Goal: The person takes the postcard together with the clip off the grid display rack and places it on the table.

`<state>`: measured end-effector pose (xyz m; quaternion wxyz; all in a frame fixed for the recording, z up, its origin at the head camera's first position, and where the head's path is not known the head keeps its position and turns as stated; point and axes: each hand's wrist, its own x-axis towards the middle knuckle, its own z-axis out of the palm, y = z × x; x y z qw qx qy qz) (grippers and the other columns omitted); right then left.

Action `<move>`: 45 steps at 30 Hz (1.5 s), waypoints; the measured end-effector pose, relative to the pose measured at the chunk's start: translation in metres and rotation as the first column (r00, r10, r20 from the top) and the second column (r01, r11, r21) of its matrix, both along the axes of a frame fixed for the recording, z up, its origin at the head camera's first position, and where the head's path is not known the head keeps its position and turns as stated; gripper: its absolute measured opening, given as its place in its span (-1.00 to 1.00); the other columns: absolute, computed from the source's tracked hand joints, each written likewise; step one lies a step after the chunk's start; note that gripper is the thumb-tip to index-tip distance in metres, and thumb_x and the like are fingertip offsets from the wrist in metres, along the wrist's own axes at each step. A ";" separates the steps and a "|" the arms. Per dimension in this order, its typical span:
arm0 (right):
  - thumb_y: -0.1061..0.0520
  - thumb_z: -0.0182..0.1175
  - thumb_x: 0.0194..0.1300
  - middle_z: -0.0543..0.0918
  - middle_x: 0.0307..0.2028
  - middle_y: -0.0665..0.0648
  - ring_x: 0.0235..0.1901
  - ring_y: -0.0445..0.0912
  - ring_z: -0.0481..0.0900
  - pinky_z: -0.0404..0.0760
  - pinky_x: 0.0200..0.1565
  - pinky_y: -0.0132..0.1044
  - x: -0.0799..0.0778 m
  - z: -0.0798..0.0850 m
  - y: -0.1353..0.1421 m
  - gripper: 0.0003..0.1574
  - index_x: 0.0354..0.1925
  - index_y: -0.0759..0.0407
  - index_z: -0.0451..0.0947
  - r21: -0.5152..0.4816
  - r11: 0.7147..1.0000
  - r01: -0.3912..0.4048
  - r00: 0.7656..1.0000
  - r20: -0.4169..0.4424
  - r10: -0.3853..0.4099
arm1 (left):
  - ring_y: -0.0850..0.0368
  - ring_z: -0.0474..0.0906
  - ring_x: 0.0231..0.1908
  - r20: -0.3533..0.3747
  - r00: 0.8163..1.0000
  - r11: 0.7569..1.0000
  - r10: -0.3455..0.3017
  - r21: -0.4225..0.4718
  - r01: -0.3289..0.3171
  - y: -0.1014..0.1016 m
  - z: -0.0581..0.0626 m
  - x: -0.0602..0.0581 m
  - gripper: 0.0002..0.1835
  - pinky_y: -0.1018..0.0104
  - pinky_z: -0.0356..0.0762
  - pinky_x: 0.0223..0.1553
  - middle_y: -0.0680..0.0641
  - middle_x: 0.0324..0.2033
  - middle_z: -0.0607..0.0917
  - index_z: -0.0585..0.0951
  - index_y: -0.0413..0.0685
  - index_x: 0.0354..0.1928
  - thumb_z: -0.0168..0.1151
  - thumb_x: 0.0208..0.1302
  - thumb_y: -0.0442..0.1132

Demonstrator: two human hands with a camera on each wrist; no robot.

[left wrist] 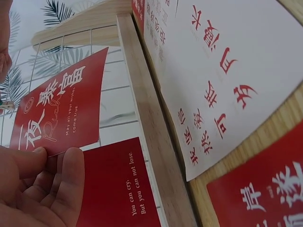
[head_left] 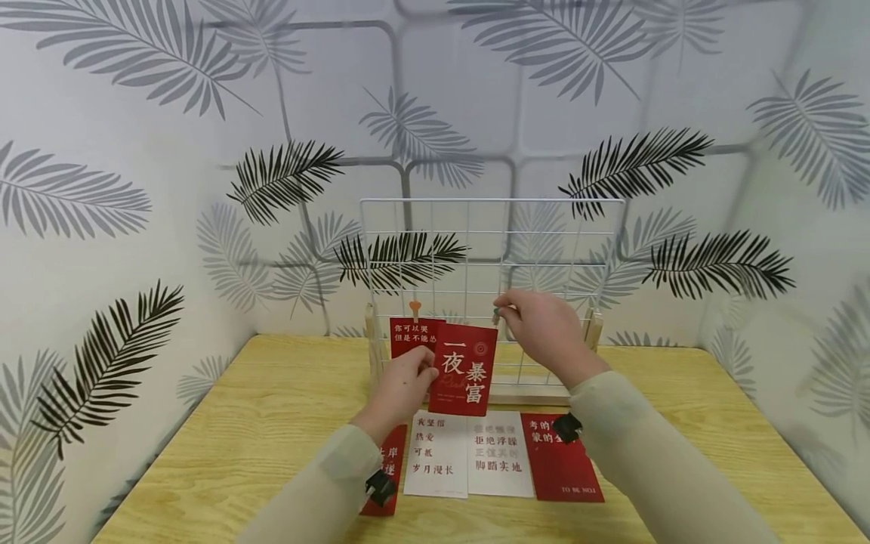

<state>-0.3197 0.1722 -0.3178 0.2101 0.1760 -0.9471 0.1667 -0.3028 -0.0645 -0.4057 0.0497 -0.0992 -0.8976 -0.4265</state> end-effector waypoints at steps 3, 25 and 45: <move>0.05 0.23 0.47 0.76 -0.27 0.03 -0.59 -0.13 0.44 0.40 -0.57 -0.27 0.002 0.000 0.002 -0.74 0.05 0.05 0.70 -0.009 1.000 0.007 1.000 0.013 -0.007 | 0.10 0.57 -0.34 -0.003 1.000 1.000 -0.013 0.001 0.013 -0.003 0.001 0.002 -0.95 0.27 0.64 -0.34 0.07 -0.34 0.62 0.55 0.05 -0.11 0.20 0.49 -0.19; 0.10 0.25 0.45 0.77 -0.12 0.07 -0.51 -0.10 0.48 0.41 -0.56 -0.26 0.002 -0.007 0.020 -0.76 0.03 0.04 0.73 -0.005 1.000 0.019 0.999 0.041 -0.019 | 0.07 0.58 -0.34 0.005 1.000 1.000 0.014 -0.016 -0.014 -0.049 0.010 0.012 -0.96 0.26 0.66 -0.34 0.00 -0.29 0.62 0.54 -0.01 -0.12 0.19 0.49 -0.25; 0.15 0.27 0.43 0.78 -0.16 0.10 -0.54 -0.15 0.48 0.46 -0.49 -0.24 0.006 -0.016 0.039 -0.76 0.01 0.11 0.74 0.003 0.999 -0.032 1.000 0.002 0.032 | 0.12 0.62 -0.36 0.008 0.999 0.998 0.036 -0.051 -0.035 -0.109 0.011 0.028 -0.96 0.20 0.70 -0.32 -0.02 -0.33 0.63 0.55 -0.10 -0.11 0.16 0.49 -0.32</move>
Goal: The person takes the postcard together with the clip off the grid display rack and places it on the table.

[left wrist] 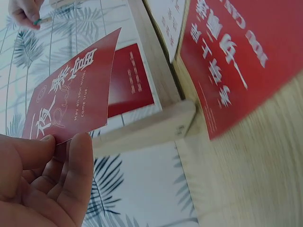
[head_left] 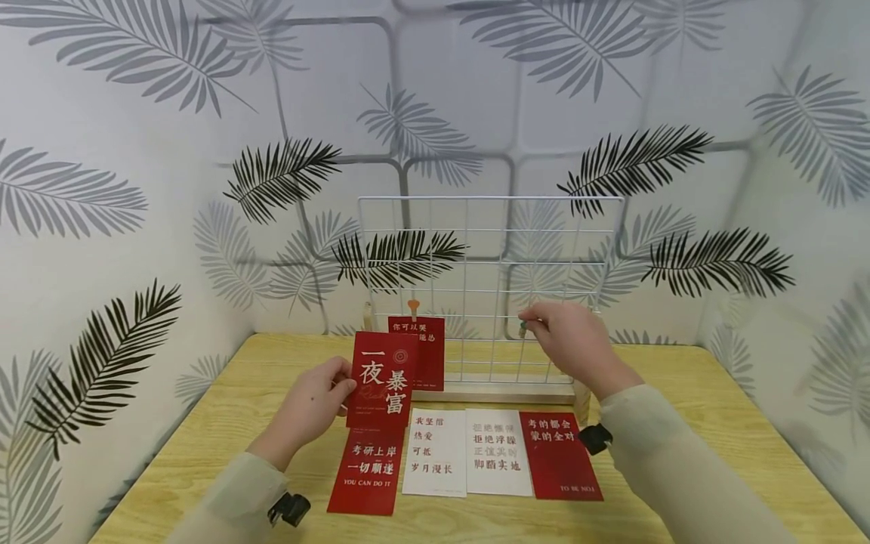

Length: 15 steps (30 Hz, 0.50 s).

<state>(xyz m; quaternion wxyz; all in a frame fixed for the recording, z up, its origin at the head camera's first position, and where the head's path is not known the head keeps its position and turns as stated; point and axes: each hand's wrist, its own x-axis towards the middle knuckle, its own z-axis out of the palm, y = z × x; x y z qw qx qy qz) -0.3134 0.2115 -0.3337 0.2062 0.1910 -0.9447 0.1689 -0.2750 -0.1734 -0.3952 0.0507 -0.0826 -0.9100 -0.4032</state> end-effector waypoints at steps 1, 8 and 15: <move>0.15 0.26 0.43 0.78 -0.15 0.11 -0.56 -0.16 0.45 0.42 -0.51 -0.24 0.000 -0.001 0.002 -0.76 0.01 0.11 0.74 -0.002 1.000 0.001 1.000 0.004 -0.001 | 0.12 0.62 -0.36 0.003 1.000 1.000 0.001 0.000 -0.001 -0.003 0.000 0.001 -0.96 0.20 0.70 -0.32 -0.03 -0.33 0.63 0.55 -0.11 -0.11 0.15 0.50 -0.32; 0.15 0.24 0.45 0.78 -0.17 0.13 -0.58 -0.17 0.41 0.38 -0.51 -0.24 0.004 -0.003 0.016 -0.75 0.02 0.14 0.72 -0.007 1.000 0.012 1.000 0.019 -0.011 | 0.10 0.61 -0.36 0.018 1.000 1.000 0.021 -0.001 -0.020 -0.025 0.002 0.003 -0.95 0.15 0.70 -0.28 -0.05 -0.33 0.62 0.53 -0.14 -0.09 0.12 0.51 -0.33; 0.15 0.21 0.47 0.77 -0.20 0.13 -0.71 -0.16 0.26 0.32 -0.59 -0.23 0.007 -0.009 0.035 -0.73 0.05 0.15 0.71 -0.045 0.998 0.047 0.996 0.076 -0.043 | 0.08 0.61 -0.34 0.028 0.999 0.999 0.042 -0.010 -0.042 -0.042 -0.001 0.004 -0.90 0.16 0.69 -0.28 -0.06 -0.30 0.62 0.54 -0.16 -0.04 0.11 0.51 -0.32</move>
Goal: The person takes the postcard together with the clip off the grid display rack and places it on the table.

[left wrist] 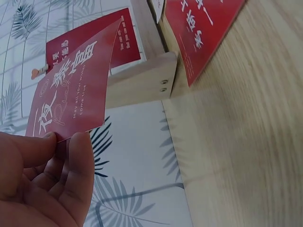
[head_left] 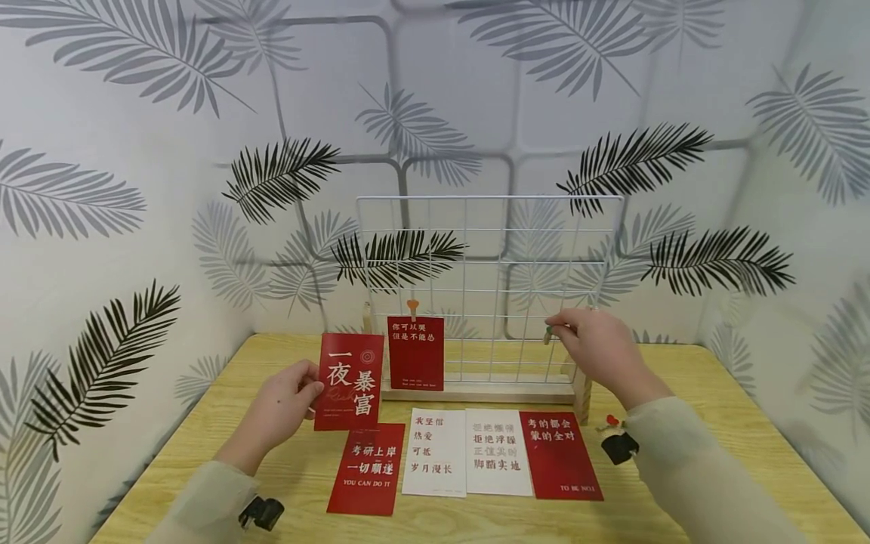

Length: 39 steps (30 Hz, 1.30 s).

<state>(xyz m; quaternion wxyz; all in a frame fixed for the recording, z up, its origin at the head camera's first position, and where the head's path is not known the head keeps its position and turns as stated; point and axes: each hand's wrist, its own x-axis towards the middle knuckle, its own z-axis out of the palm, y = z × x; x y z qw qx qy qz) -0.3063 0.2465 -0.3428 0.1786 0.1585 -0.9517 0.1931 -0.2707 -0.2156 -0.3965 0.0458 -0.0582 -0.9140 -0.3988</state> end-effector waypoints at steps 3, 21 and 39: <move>0.15 0.20 0.48 0.76 -0.15 0.18 -0.69 -0.14 0.30 0.35 -0.59 -0.22 0.003 -0.003 0.009 -0.72 0.06 0.17 0.70 -0.016 1.000 0.012 1.000 0.017 -0.012 | 0.08 0.61 -0.32 0.014 1.000 1.000 0.009 0.003 -0.009 -0.005 -0.003 0.000 -0.88 0.13 0.70 -0.26 -0.07 -0.28 0.63 0.53 -0.17 -0.01 0.10 0.51 -0.33; 0.11 0.15 0.51 0.68 -0.42 0.11 -0.72 -0.12 0.19 0.27 -0.60 -0.20 0.024 -0.032 0.052 -0.67 0.09 0.24 0.67 -0.040 0.996 0.077 0.995 0.073 -0.074 | 0.07 0.59 -0.35 0.077 0.995 0.998 0.057 0.001 -0.057 -0.036 -0.021 -0.009 -0.85 0.13 0.69 -0.31 -0.13 -0.26 0.60 0.51 -0.25 0.00 0.04 0.54 -0.31; 0.10 0.11 0.53 0.72 -0.20 0.17 -0.63 -0.08 0.25 0.31 -0.48 -0.17 0.030 -0.067 0.100 -0.66 0.07 0.27 0.66 -0.035 0.996 0.083 0.968 0.242 -0.072 | 0.03 0.58 -0.31 0.119 0.990 0.997 0.077 -0.032 -0.074 -0.023 -0.022 -0.067 -0.86 0.23 0.66 -0.36 -0.16 -0.27 0.60 0.51 -0.26 -0.04 0.00 0.55 -0.33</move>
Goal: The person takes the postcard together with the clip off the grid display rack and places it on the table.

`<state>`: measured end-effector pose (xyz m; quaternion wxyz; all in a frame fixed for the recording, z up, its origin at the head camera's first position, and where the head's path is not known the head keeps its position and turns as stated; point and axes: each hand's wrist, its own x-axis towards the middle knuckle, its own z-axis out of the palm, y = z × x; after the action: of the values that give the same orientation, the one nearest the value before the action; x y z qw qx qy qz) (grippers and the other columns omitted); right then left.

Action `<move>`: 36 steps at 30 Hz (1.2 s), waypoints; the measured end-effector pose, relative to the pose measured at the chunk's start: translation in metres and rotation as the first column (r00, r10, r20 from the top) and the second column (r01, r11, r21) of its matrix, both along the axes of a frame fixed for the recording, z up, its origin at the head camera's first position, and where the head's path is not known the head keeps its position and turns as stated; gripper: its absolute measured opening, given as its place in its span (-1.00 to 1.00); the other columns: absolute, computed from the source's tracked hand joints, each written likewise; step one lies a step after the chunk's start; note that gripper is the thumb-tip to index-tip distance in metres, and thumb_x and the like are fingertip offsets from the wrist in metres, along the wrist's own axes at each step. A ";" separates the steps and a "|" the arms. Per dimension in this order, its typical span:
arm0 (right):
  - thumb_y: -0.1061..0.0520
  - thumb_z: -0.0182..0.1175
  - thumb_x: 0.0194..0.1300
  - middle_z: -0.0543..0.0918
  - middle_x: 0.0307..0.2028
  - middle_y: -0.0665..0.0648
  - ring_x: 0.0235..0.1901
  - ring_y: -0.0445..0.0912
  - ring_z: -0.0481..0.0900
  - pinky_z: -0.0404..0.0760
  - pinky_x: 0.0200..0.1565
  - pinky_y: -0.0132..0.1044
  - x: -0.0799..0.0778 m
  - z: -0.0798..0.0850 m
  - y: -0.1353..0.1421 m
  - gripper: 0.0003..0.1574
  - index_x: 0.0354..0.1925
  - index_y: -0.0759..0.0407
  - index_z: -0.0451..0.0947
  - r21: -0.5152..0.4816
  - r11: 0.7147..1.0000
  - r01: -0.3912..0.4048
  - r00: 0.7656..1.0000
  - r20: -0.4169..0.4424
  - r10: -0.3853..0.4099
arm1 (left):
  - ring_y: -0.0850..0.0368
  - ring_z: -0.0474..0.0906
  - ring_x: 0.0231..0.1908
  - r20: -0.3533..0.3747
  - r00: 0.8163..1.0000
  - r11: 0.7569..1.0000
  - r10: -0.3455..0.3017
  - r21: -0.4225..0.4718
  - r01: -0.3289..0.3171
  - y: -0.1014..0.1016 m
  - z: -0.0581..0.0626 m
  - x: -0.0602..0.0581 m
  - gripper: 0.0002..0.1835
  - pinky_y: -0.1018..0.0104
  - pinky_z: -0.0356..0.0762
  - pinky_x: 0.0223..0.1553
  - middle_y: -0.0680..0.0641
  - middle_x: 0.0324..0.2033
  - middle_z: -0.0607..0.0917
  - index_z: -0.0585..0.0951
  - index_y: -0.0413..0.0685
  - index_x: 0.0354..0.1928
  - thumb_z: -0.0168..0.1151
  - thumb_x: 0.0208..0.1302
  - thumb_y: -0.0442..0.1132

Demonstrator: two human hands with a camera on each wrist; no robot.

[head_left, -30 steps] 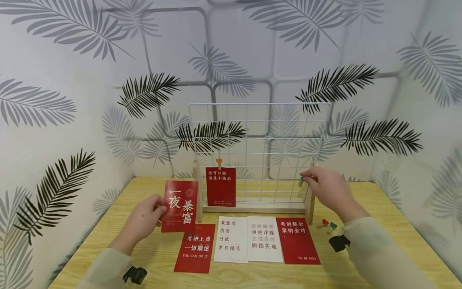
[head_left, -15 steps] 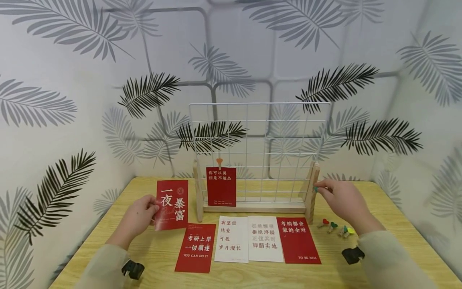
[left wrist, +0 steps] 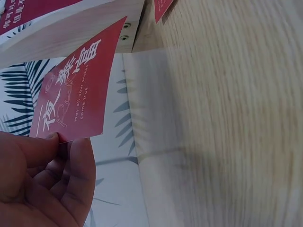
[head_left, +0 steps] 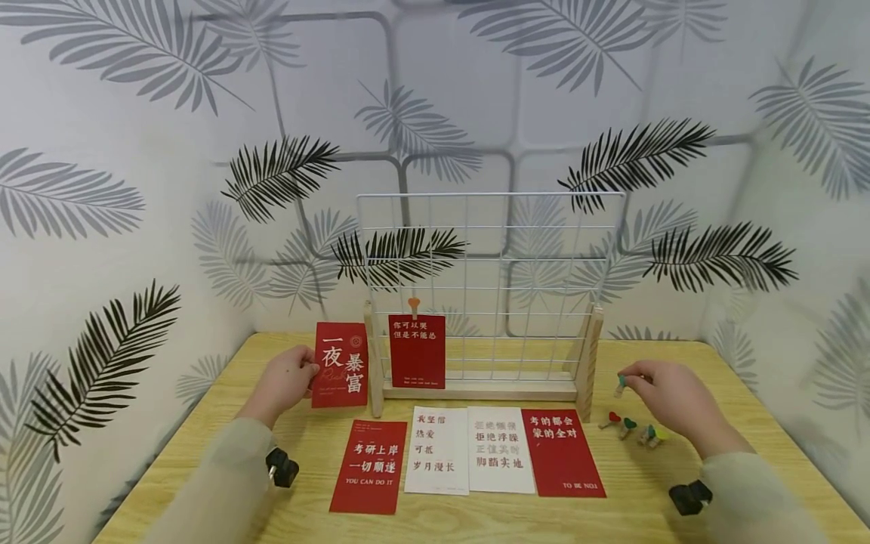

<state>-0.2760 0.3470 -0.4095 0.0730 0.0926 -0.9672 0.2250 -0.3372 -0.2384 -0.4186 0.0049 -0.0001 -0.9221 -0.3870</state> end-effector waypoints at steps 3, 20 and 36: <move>0.10 0.08 0.54 0.70 -0.27 0.13 -0.63 -0.07 0.27 0.30 -0.51 -0.17 0.002 -0.006 0.012 -0.64 0.09 0.29 0.64 -0.010 1.000 0.009 0.999 0.051 -0.008 | 0.03 0.59 -0.31 0.010 1.000 1.000 0.006 0.019 -0.006 0.005 -0.003 -0.006 -0.85 0.19 0.68 -0.33 -0.18 -0.27 0.60 0.51 -0.29 -0.05 -0.01 0.55 -0.36; 0.04 0.06 0.55 0.59 -0.46 0.05 -0.51 -0.06 0.44 0.40 -0.45 -0.16 0.014 -0.025 0.071 -0.57 0.06 0.37 0.62 0.002 0.998 0.060 0.959 0.277 -0.059 | -0.01 0.53 -0.25 0.052 0.996 0.997 0.066 -0.042 -0.064 0.016 -0.023 -0.030 -0.85 0.25 0.53 -0.34 -0.15 -0.21 0.62 0.55 -0.21 -0.06 0.03 0.54 -0.30; 0.10 0.14 0.47 0.52 -0.54 0.01 -0.44 -0.08 0.45 0.40 -0.30 -0.10 0.014 -0.039 0.080 -0.74 -0.10 0.19 0.72 0.061 0.998 0.008 0.946 0.324 -0.028 | -0.06 0.55 -0.23 0.061 0.996 0.972 0.069 -0.228 -0.053 0.014 -0.038 -0.029 -0.76 0.03 0.56 -0.14 -0.21 -0.18 0.68 0.60 -0.36 0.00 0.11 0.38 -0.38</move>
<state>-0.2618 0.4265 -0.4481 -0.0880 0.0476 -0.9730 0.2078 -0.3663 -0.2244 -0.4567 -0.0148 0.0409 -0.9593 -0.2789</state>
